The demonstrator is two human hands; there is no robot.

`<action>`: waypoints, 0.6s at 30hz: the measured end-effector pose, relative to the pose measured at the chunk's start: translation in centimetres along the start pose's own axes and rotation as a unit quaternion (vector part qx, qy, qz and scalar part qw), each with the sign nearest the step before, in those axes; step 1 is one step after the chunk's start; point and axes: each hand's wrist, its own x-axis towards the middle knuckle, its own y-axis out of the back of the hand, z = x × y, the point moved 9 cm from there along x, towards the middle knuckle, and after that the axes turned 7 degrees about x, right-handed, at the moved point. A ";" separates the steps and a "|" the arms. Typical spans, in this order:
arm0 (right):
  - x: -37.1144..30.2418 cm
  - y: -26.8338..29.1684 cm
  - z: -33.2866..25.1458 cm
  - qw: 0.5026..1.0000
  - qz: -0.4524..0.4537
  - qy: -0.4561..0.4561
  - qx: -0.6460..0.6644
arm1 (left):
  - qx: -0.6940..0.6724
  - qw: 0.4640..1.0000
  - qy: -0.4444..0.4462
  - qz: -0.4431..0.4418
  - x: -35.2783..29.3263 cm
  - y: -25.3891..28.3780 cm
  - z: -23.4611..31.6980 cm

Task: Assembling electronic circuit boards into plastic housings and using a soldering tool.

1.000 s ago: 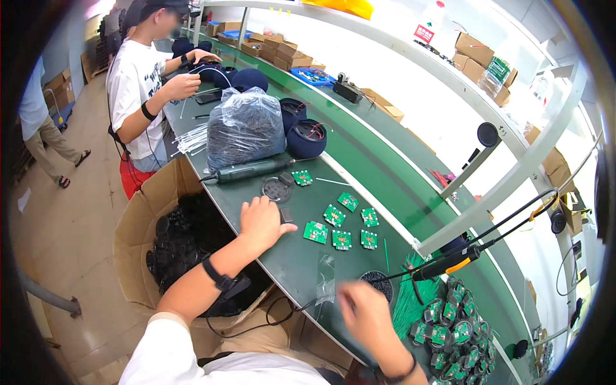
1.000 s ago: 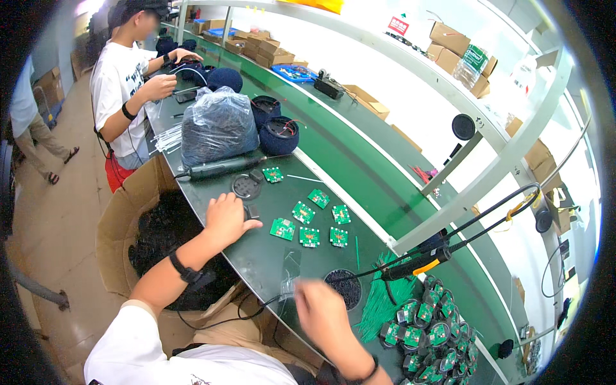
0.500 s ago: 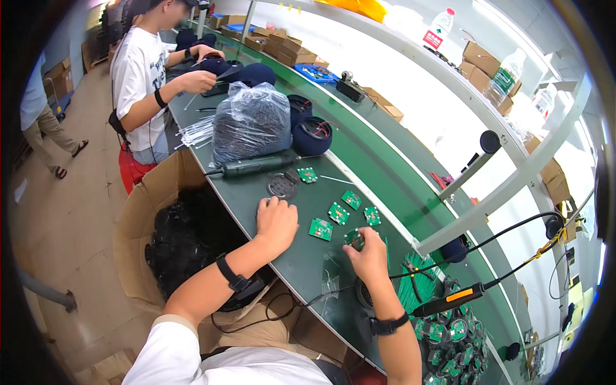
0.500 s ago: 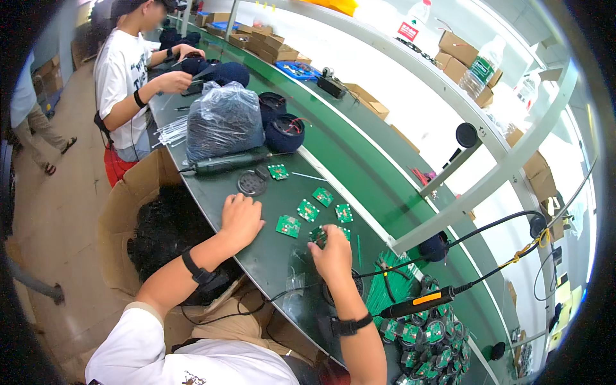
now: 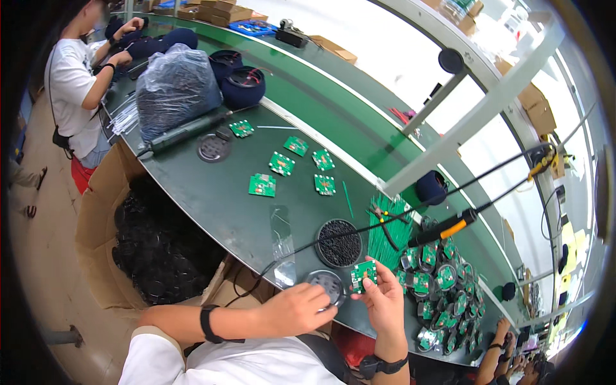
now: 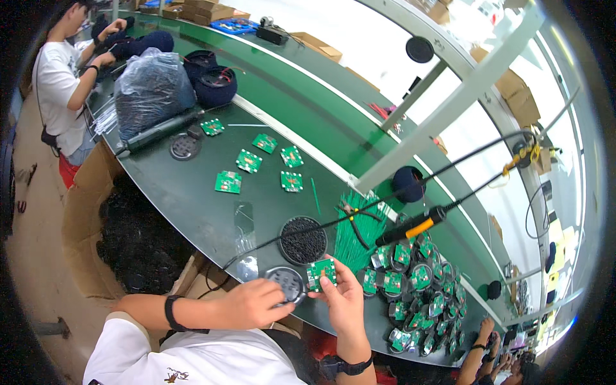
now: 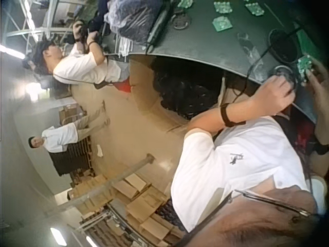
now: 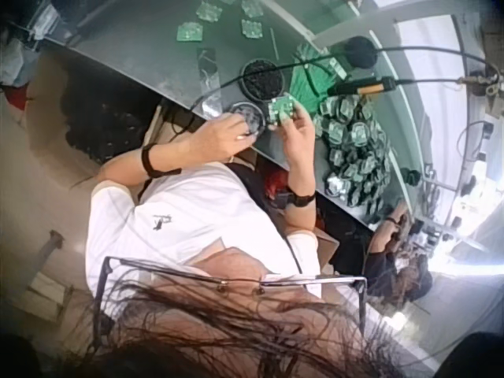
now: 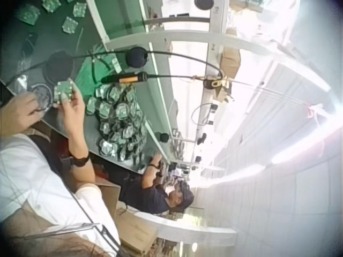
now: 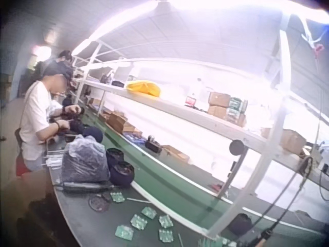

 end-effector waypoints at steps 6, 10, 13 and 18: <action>-1.3 4.5 1.6 0.998 0.044 0.034 -0.001 | -0.078 0.996 0.011 -0.041 0.8 -5.8 0.8; -2.1 4.8 2.4 0.998 0.046 0.030 -0.009 | -0.172 0.973 0.156 0.017 0.9 -4.5 -1.4; -2.9 3.7 3.1 0.999 0.010 0.036 -0.008 | -0.163 0.973 0.163 0.028 2.9 -2.7 -1.4; -3.6 2.2 1.6 0.988 -0.092 0.077 0.098 | -0.285 0.928 0.238 0.026 1.6 -3.1 -2.5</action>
